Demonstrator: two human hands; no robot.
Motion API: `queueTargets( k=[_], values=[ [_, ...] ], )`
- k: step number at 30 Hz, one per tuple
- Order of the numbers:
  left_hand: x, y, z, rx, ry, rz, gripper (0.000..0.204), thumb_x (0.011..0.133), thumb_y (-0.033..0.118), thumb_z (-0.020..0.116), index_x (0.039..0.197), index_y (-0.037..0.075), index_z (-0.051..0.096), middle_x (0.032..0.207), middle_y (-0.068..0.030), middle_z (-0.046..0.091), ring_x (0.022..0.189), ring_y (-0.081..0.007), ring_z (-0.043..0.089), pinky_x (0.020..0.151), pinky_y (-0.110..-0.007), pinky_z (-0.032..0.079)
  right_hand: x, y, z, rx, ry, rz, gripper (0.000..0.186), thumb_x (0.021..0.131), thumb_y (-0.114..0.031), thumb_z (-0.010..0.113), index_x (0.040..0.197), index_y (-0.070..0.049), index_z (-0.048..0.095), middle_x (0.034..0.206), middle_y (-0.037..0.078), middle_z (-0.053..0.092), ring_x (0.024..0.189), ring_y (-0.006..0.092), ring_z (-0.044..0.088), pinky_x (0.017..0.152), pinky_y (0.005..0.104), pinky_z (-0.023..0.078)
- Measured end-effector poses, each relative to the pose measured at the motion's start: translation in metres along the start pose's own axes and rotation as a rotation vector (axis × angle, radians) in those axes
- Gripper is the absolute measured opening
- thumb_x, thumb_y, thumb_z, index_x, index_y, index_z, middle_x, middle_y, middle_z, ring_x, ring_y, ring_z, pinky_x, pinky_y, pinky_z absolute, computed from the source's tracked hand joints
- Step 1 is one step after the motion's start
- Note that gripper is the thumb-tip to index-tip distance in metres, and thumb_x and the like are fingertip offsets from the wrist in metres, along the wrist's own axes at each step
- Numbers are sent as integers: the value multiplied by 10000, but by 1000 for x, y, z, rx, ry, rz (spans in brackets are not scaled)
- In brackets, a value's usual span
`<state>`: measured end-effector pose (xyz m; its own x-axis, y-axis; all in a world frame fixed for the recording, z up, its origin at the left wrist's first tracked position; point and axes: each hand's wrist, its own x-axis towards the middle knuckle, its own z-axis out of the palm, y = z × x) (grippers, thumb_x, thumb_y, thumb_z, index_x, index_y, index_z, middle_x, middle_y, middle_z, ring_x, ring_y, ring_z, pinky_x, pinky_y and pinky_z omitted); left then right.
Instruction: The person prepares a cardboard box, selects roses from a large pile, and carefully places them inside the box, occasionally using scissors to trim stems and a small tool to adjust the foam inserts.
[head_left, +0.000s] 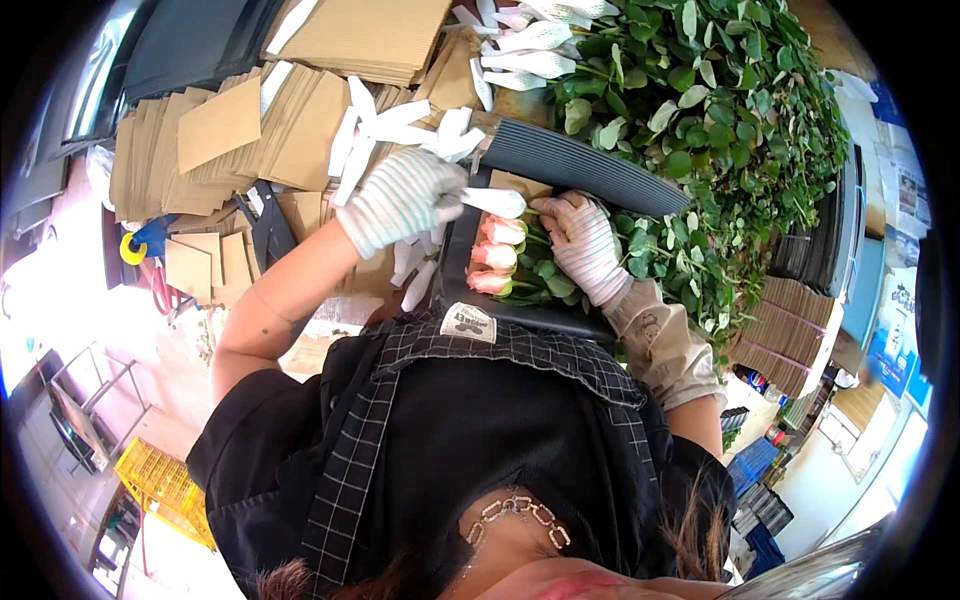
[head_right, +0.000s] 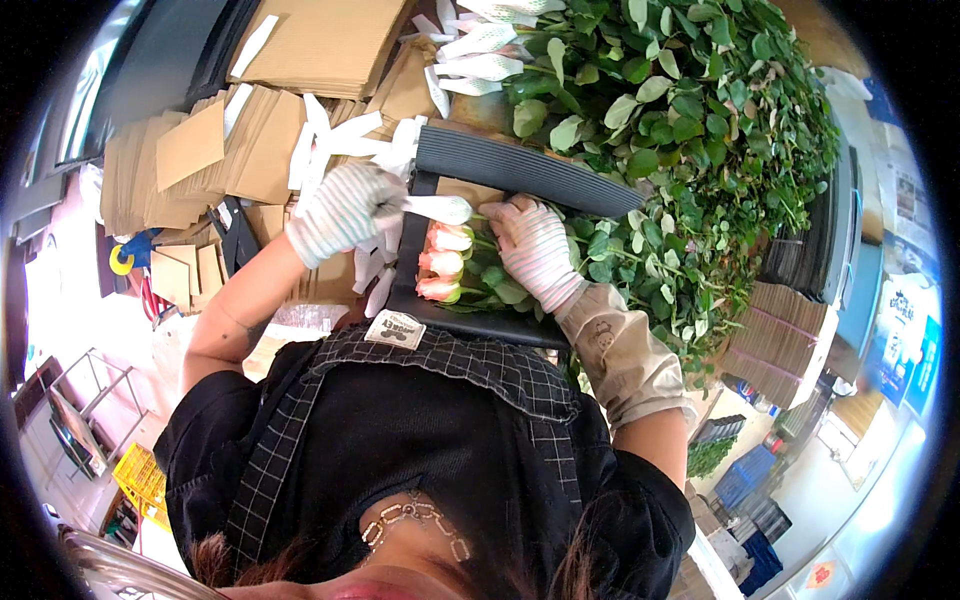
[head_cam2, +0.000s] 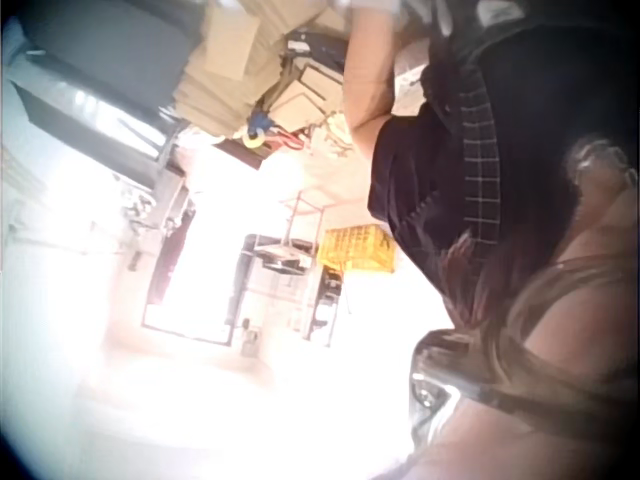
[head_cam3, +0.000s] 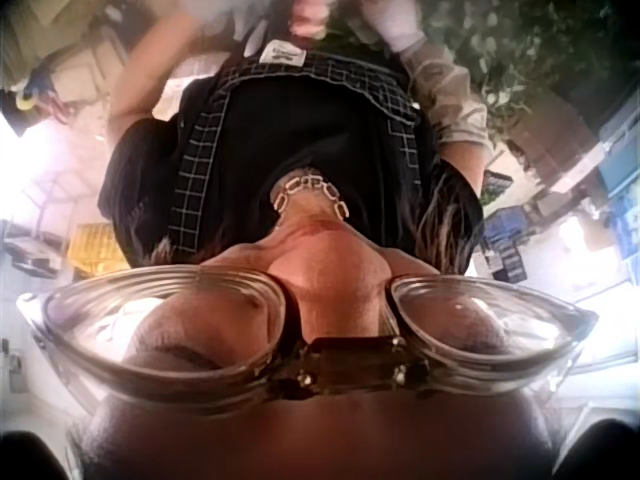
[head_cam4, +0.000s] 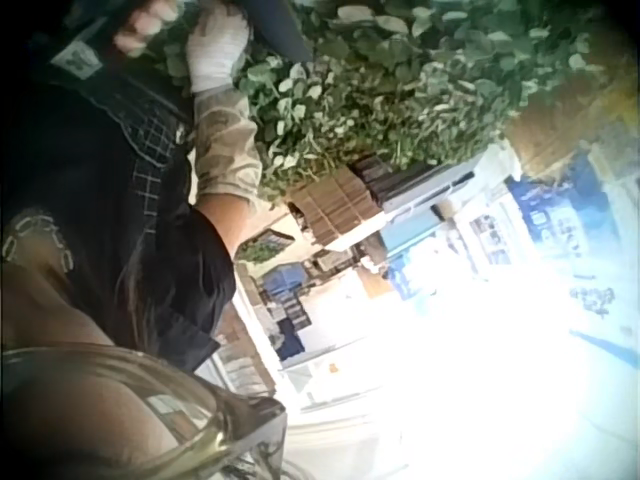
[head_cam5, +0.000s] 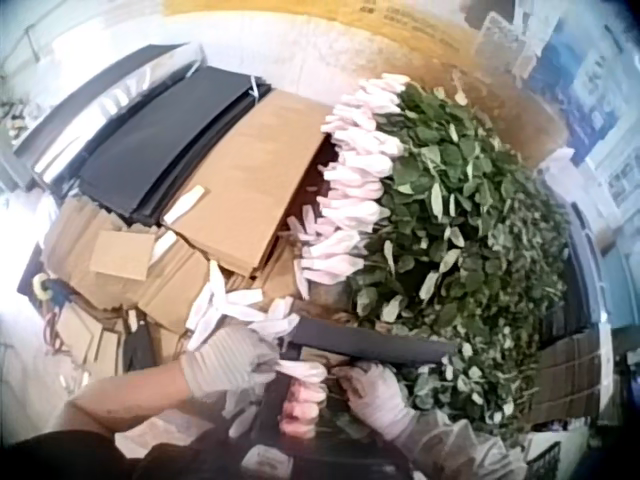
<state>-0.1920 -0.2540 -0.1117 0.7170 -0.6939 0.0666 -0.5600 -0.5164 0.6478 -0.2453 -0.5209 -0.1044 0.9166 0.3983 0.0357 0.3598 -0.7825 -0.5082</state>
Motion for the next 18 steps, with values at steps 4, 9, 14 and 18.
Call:
queueTargets(
  k=[4, 9, 14, 18],
  values=[
    [-26, -12, -51, 54, 55, -395, 139, 754, 202, 641, 784, 68, 656, 739, -117, 644, 669, -288, 615, 630, -363, 490, -1, -1, 1, 26, 27, -11, 200, 750, -3, 593, 930, -71, 649, 833, 117, 583, 763, 307, 566, 670, 394, 462],
    [-30, 39, -41, 25, 251, -129, 143, 766, 195, 675, 848, 77, 678, 708, -125, 643, 611, -259, 624, 579, -341, 490, 0, -7, -5, -67, -90, 21, 342, 729, 21, 563, 1036, -113, 632, 783, 116, 553, 744, 306, 563, 653, 408, 457],
    [6, 73, 11, 109, -228, -5, 408, 810, 385, 575, 1135, 138, 559, 712, -141, 616, 642, -307, 625, 581, -428, 479, 10, -23, -24, -327, -148, -66, 478, 729, 33, 538, 1163, -160, 585, 770, 130, 539, 725, 326, 565, 639, 418, 454],
    [-2, 69, 17, 110, -234, -40, 397, 815, 401, 572, 1102, 126, 567, 695, -144, 617, 631, -310, 625, 572, -428, 480, -5, -5, -41, 209, -32, 22, 422, 780, 35, 527, 1163, -128, 602, 878, 117, 590, 766, 273, 588, 710, 342, 483]
  ],
)
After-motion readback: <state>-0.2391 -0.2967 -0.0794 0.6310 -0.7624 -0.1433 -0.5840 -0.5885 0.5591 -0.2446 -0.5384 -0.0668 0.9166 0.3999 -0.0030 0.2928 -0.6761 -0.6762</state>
